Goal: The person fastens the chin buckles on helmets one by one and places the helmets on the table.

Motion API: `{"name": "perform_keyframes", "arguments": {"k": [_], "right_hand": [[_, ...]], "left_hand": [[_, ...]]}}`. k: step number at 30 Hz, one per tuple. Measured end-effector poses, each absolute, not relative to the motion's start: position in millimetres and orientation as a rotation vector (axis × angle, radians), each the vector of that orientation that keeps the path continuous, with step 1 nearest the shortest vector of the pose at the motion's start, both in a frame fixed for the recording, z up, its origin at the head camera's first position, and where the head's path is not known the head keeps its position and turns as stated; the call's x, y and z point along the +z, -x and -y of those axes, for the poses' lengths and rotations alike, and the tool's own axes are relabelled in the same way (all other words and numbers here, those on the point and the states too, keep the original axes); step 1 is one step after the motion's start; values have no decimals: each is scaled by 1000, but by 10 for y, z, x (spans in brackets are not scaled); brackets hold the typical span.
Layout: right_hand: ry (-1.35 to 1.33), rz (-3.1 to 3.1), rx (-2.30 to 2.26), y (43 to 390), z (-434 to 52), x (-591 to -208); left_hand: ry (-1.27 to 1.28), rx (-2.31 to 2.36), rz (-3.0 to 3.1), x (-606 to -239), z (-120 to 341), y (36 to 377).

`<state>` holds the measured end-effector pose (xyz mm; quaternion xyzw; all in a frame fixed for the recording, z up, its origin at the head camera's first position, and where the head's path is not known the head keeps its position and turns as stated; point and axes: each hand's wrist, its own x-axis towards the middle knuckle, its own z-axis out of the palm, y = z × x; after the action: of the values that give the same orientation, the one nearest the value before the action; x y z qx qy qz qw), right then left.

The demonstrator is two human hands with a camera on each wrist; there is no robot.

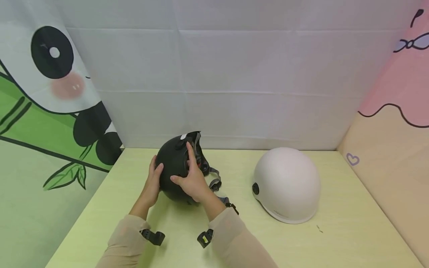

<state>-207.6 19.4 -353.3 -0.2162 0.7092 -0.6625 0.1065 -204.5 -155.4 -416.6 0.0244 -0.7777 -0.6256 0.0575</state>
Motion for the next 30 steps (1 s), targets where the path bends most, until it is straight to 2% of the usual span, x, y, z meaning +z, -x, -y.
{"name": "perform_keyframes", "arguments": {"k": [6, 18, 30], "right_hand": [[623, -2090, -1951, 1963, -206, -3366], [636, -2030, -1993, 1961, -222, -3367], [651, -2054, -1978, 1945, -234, -3379]], "left_hand": [[-61, -1880, 2360, -4164, 1556, 2049], [-5, -1699, 2453, -4073, 1609, 2033], [142, -1231, 2525, -3665, 1542, 2050]]}}
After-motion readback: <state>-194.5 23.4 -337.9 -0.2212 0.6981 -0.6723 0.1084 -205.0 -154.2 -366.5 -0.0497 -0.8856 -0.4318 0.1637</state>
